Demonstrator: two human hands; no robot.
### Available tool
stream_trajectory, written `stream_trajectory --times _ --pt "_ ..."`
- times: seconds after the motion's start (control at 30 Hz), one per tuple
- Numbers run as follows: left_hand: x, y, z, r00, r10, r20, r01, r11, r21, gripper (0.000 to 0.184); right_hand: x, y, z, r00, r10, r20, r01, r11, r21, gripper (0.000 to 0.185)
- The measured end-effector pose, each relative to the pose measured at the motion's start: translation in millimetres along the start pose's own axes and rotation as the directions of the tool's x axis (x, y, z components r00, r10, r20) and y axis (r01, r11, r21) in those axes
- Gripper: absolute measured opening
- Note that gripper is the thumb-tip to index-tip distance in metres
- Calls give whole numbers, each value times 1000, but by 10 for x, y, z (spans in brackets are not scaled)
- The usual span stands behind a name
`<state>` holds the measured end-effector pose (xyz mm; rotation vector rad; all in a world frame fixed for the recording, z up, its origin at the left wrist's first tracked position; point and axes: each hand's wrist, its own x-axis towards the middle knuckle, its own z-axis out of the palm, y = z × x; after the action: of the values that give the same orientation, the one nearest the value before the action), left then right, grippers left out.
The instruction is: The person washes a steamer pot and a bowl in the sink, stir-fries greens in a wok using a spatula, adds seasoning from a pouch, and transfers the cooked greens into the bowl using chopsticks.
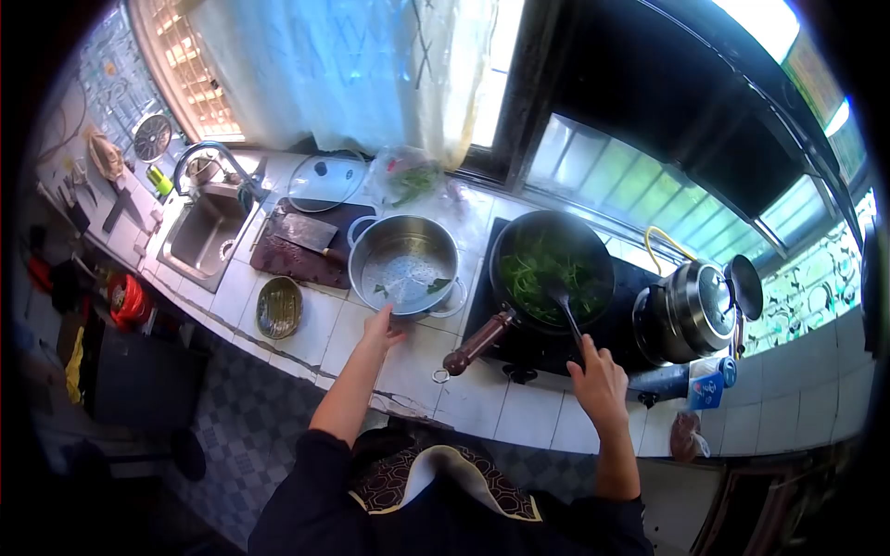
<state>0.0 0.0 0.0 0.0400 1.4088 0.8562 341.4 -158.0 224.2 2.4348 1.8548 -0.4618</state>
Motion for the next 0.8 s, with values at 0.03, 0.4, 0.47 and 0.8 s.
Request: stream_trajectory --times 0.03,0.4,0.47,0.8 --pt "34 14 -46 983 160 -93 -155 986 62 58 -79 29 -2 981 -39 -192 47 998 39 59" --pt "-183 690 -674 964 257 64 -258 966 10 19 -793 -680 -175 383 107 -918 59 988 140 25" --pt "-407 969 -988 965 235 121 -238 971 8 18 -949 -1270 -195 147 204 -968 111 969 221 23" --pt "-873 2508 -3343 903 356 239 -374 927 33 11 -627 -4000 262 372 257 -892 459 784 417 23"
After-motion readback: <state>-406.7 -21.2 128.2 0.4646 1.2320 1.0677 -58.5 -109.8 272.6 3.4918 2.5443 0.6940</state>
